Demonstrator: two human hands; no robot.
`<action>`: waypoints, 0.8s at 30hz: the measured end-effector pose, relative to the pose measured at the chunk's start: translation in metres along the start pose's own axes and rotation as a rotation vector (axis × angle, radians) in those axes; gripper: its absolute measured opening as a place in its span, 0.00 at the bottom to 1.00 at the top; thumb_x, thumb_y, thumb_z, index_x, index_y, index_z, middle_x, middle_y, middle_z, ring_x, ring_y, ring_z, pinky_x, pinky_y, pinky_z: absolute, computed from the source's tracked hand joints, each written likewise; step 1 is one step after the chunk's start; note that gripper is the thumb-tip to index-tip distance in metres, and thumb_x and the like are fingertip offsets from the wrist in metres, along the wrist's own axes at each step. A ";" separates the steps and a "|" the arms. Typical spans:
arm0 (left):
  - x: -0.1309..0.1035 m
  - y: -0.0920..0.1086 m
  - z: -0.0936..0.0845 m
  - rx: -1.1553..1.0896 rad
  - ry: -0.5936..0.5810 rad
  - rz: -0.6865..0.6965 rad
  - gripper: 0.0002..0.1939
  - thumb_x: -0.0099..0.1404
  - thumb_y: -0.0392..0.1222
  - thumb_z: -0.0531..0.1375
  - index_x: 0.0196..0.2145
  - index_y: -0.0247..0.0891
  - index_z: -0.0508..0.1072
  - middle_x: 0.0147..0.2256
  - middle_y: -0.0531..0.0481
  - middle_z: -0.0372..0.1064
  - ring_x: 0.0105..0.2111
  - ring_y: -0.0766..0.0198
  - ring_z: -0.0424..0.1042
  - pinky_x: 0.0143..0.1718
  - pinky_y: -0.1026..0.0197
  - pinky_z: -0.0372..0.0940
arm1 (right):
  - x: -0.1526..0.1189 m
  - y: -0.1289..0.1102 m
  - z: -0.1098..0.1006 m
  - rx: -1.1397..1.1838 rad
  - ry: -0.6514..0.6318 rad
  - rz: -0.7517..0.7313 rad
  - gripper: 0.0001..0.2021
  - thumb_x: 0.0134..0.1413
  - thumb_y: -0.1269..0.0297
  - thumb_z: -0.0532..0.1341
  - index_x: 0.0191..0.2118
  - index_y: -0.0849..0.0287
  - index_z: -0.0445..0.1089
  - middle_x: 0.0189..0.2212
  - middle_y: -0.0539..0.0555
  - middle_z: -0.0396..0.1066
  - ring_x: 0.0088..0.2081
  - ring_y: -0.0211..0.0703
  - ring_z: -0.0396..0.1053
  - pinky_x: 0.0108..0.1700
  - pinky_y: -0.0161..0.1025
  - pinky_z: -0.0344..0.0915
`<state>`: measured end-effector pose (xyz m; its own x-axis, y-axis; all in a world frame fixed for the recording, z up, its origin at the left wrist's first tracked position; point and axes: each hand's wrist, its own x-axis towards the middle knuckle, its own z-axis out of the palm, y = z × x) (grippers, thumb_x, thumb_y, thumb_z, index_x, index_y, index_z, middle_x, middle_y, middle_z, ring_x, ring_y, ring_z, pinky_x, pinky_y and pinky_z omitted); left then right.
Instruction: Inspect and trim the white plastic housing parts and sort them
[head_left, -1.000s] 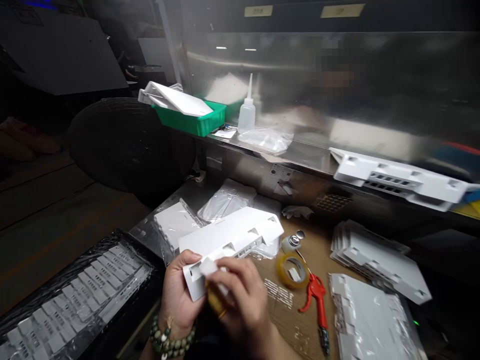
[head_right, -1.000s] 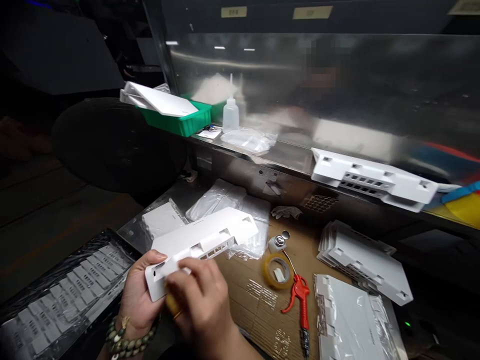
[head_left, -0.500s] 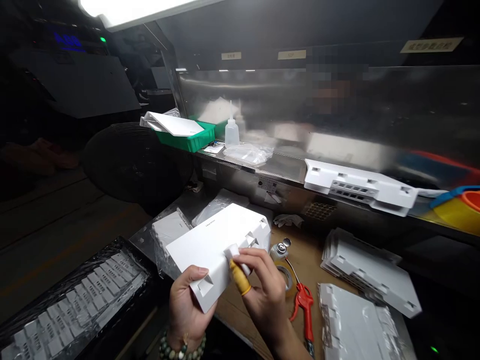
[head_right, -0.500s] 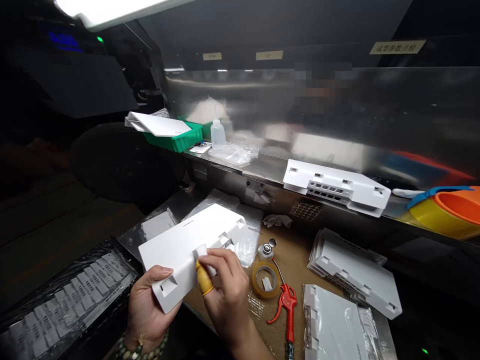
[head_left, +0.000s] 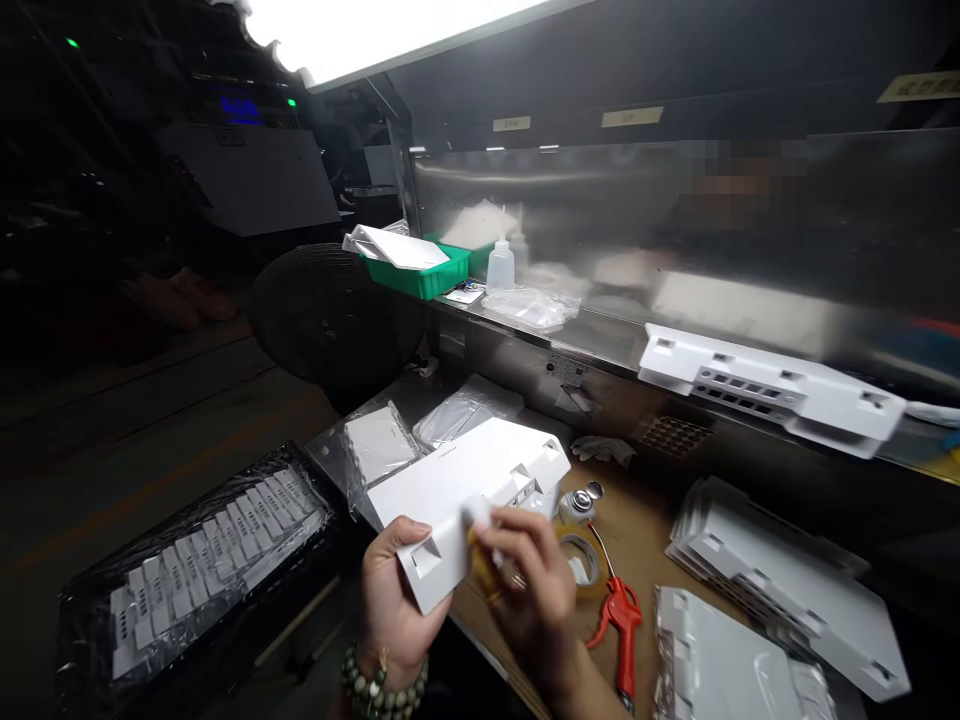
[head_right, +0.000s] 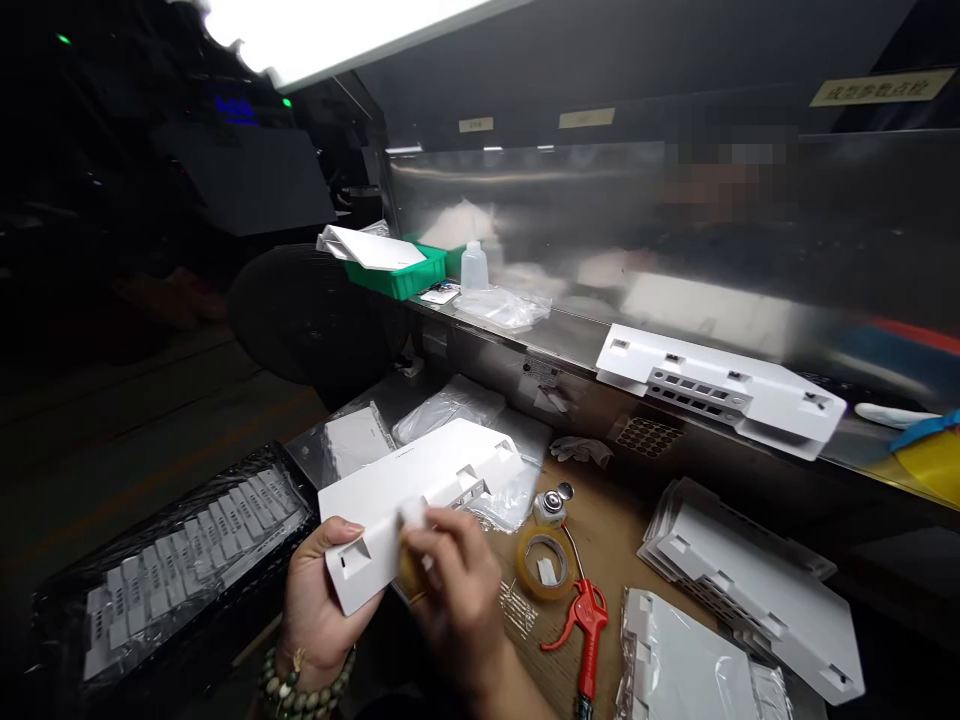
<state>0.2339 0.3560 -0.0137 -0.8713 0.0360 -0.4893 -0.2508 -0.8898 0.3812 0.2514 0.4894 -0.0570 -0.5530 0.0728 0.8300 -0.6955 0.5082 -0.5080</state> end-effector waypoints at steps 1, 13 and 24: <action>-0.001 0.002 -0.002 -0.007 0.010 -0.015 0.30 0.53 0.24 0.55 0.54 0.30 0.75 0.30 0.43 0.81 0.36 0.48 0.82 0.51 0.44 0.74 | 0.003 0.007 -0.006 -0.036 0.021 0.029 0.11 0.59 0.77 0.64 0.45 0.57 0.74 0.41 0.57 0.73 0.42 0.44 0.75 0.41 0.40 0.76; -0.019 0.026 -0.018 -0.075 0.065 -0.047 0.38 0.54 0.25 0.52 0.64 0.31 0.65 0.34 0.40 0.82 0.33 0.48 0.82 0.50 0.41 0.73 | 0.016 0.061 -0.068 -0.127 0.377 0.242 0.10 0.53 0.68 0.69 0.42 0.59 0.75 0.41 0.56 0.73 0.43 0.46 0.71 0.42 0.44 0.68; -0.025 0.032 -0.030 0.064 0.273 -0.023 0.41 0.51 0.24 0.52 0.64 0.35 0.65 0.33 0.44 0.82 0.37 0.47 0.82 0.50 0.39 0.74 | -0.005 0.032 -0.017 -0.133 -0.095 0.048 0.13 0.61 0.75 0.62 0.49 0.53 0.73 0.48 0.57 0.73 0.48 0.45 0.71 0.46 0.42 0.70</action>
<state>0.2599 0.3126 -0.0129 -0.7212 -0.0760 -0.6885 -0.3029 -0.8593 0.4121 0.2399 0.5203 -0.0734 -0.6292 0.0211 0.7770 -0.6043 0.6154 -0.5060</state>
